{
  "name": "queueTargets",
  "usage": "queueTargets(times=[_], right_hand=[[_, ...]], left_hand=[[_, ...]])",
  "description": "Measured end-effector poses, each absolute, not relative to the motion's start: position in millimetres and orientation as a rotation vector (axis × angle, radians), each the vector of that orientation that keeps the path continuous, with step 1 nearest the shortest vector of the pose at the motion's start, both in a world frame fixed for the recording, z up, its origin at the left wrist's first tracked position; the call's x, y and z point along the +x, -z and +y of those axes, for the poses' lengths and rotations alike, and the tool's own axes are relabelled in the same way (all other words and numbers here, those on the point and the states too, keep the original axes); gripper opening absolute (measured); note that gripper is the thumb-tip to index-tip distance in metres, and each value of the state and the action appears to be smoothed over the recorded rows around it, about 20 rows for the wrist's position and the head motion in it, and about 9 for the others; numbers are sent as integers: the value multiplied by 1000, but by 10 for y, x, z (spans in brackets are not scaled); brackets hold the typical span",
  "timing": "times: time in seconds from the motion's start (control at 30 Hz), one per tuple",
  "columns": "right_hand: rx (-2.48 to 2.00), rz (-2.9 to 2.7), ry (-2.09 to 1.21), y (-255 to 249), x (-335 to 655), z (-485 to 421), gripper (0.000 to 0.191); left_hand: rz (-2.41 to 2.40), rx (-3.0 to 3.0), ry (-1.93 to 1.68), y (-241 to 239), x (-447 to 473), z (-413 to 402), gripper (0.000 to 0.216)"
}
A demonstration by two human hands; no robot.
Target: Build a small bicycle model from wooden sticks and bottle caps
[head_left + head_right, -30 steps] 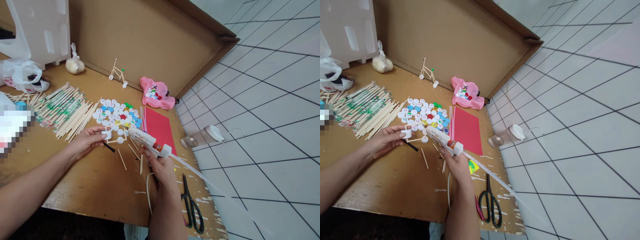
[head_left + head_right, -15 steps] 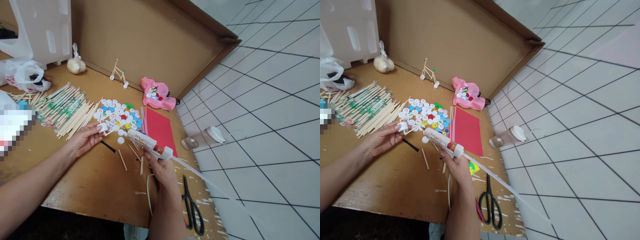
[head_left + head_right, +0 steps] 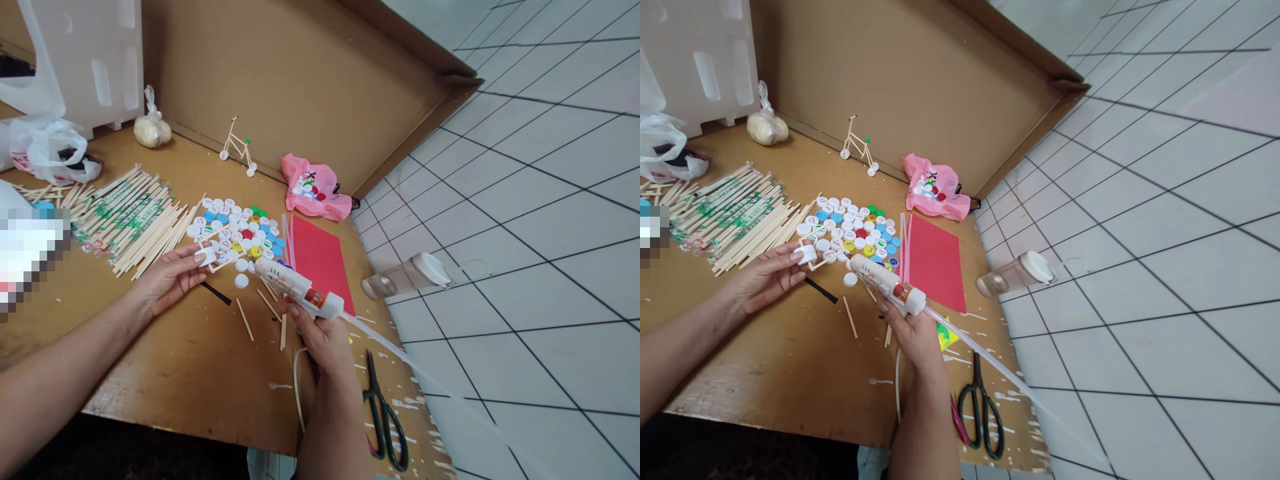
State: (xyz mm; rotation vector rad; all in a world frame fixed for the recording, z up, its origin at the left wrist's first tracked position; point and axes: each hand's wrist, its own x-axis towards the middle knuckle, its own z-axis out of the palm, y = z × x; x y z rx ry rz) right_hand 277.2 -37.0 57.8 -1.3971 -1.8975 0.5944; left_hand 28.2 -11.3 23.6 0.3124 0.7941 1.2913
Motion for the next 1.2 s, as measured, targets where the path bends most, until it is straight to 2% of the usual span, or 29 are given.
queueTargets(times=[1.0,1.2], right_hand=[[-1386,-1875,-611,-570,2768,-371,33],[-1380,-1860,-632,-568,2768,-369,38]], left_hand=[[722,264,-1241,-183,246,-99,24],[714,261,-1190,-197,246,-104,19]])
